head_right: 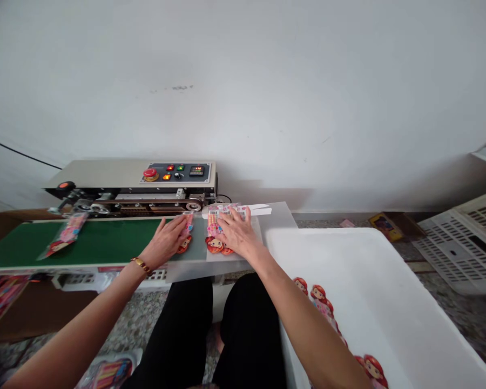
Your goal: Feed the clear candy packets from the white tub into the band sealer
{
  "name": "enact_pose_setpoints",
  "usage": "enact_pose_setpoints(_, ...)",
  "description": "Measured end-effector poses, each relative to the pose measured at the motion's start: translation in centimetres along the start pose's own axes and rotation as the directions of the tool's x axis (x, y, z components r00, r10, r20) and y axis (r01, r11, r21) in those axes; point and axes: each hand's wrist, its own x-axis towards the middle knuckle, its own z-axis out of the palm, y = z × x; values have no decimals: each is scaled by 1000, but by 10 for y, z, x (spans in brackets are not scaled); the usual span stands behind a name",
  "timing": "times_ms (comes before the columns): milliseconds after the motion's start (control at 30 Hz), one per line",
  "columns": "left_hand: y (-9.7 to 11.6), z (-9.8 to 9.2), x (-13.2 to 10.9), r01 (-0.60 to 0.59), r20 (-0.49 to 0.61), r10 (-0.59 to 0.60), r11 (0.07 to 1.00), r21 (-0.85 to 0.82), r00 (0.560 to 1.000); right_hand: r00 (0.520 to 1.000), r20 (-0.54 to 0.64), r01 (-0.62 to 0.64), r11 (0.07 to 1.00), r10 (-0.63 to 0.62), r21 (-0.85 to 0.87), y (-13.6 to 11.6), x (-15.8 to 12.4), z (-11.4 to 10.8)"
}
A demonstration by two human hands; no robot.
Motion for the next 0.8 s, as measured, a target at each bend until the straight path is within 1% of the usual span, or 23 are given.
enact_pose_setpoints(67,-13,-5,-6,67,-24,-66,997,31,998,1000,-13,17,1000,-17,-3,-3,3,1)
enact_pose_setpoints(133,-14,-8,-6,107,-67,-105,993,41,992,999,-31,30,1000,-30,-2,-7,8,4)
enact_pose_setpoints(167,-9,-8,-3,93,-81,-90,995,26,993,999,-45,31,1000,-31,-1,-8,10,4)
enact_pose_setpoints(200,0,-6,2,52,-83,-52,999,-3,995,998,-59,30,1000,-30,0,-10,12,5)
enact_pose_setpoints(300,36,3,19,-110,-31,107,988,-106,994,997,-80,18,1000,-17,2,-10,10,2)
enact_pose_setpoints(367,51,11,26,-141,6,143,981,-133,990,997,-76,-12,1000,12,-2,-6,3,-2)
enact_pose_setpoints(400,53,14,27,-141,19,145,981,-135,989,997,-73,-30,1000,30,-5,-4,0,-3)
enact_pose_setpoints(433,51,15,26,-139,28,145,981,-137,989,997,-67,-46,999,45,-9,-1,-4,-4)
enact_pose_setpoints(500,40,16,22,-148,38,155,978,-149,987,997,-54,-57,998,56,-13,4,-10,-4)
enact_pose_setpoints(567,26,13,17,-169,37,178,970,-175,983,998,-44,-54,999,53,-11,7,-13,-1)
enact_pose_setpoints(633,17,9,15,-193,33,203,961,-199,979,998,-39,-57,998,56,-6,7,-12,1)
enact_pose_setpoints(700,16,6,16,-213,35,224,956,-201,974,998,-34,-61,998,60,-3,4,-9,-1)
enact_pose_setpoints(800,27,6,20,-219,56,230,963,-157,971,998,-29,-57,998,57,-8,-1,-3,-10)
